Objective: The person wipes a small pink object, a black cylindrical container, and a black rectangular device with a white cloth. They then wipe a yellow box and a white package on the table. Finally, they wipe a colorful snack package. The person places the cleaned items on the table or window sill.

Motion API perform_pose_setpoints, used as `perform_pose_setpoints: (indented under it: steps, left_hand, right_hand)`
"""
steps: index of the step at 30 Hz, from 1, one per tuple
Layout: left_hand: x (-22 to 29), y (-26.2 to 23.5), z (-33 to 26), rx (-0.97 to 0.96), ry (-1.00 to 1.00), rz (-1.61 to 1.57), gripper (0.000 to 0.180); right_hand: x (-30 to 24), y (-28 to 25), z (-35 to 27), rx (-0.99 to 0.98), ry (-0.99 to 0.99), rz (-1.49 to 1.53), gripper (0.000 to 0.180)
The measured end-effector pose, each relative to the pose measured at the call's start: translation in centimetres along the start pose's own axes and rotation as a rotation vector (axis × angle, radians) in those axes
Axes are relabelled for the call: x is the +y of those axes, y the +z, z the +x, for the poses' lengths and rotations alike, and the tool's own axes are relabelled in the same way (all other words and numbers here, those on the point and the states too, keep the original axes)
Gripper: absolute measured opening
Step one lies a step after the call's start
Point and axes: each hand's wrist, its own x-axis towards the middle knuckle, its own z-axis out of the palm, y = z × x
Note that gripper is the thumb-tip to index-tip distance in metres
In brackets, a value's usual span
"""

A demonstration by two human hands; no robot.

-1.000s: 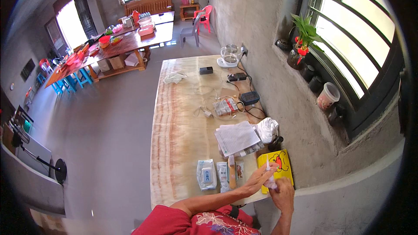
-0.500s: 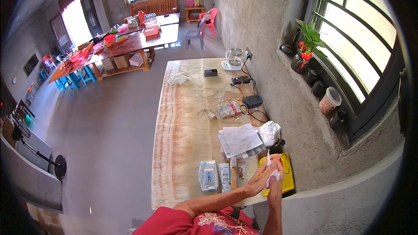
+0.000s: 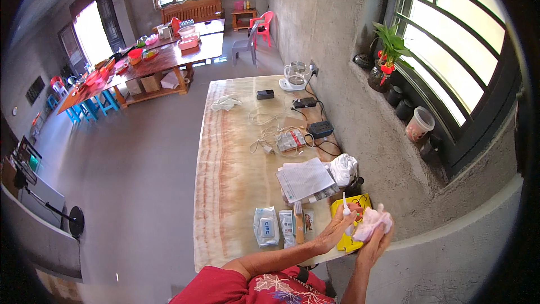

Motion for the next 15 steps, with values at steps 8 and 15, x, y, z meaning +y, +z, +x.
perform_pose_setpoints:
  steps: [8,15]
  left_hand:
    - [1.6,1.0,-0.3,0.074,-0.026,-0.353,0.041]
    - [0.6,0.5,-0.6,-0.044,-0.065,-0.451,0.041]
  right_hand:
    - [3.1,1.4,-0.2,-0.345,-0.462,-0.602,0.046]
    - [2.1,0.8,-0.2,-0.380,0.042,0.003,0.050]
